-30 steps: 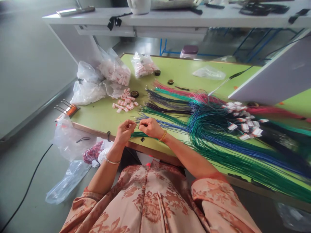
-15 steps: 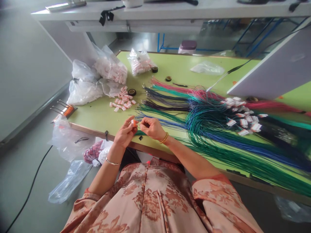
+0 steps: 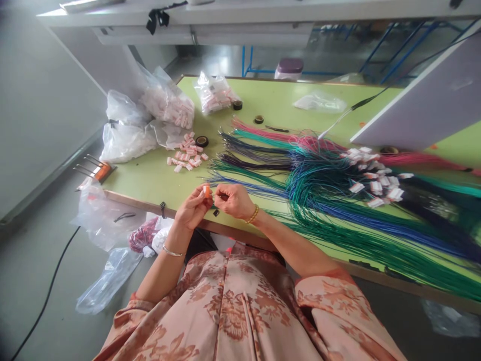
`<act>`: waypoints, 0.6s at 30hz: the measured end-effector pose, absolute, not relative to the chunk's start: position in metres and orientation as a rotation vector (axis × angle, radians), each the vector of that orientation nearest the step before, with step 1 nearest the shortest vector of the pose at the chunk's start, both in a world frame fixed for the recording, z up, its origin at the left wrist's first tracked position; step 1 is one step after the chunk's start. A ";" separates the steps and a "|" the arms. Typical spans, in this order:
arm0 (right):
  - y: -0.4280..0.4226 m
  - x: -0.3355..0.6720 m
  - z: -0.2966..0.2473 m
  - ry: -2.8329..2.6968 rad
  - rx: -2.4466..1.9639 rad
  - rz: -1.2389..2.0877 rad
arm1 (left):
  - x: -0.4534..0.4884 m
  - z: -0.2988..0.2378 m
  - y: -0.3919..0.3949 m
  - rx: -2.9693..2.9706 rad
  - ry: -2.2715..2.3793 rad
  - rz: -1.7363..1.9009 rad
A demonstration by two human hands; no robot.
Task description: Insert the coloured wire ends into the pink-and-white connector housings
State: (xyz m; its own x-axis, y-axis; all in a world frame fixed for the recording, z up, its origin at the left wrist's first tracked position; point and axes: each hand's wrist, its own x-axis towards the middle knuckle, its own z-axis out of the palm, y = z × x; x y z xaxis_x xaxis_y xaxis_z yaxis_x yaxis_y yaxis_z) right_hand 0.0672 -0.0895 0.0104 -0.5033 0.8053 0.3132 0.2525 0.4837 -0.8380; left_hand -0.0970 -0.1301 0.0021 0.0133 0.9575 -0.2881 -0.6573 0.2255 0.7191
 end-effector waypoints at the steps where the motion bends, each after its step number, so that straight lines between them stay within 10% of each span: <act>1: -0.089 0.067 0.011 -2.022 -0.874 0.965 | -0.097 0.002 -0.130 0.449 0.856 1.324; 18: -0.091 0.067 0.013 -2.212 -0.861 0.771 | -0.086 0.003 -0.135 0.572 1.016 1.394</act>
State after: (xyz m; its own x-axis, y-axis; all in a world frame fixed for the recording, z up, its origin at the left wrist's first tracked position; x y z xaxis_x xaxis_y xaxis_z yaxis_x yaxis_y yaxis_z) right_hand 0.0666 -0.0905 0.0130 -0.5849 0.7356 0.3417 0.3639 0.6145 -0.7000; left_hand -0.0859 -0.1349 0.0028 -0.1205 0.9627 -0.2421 -0.5251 0.1452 0.8386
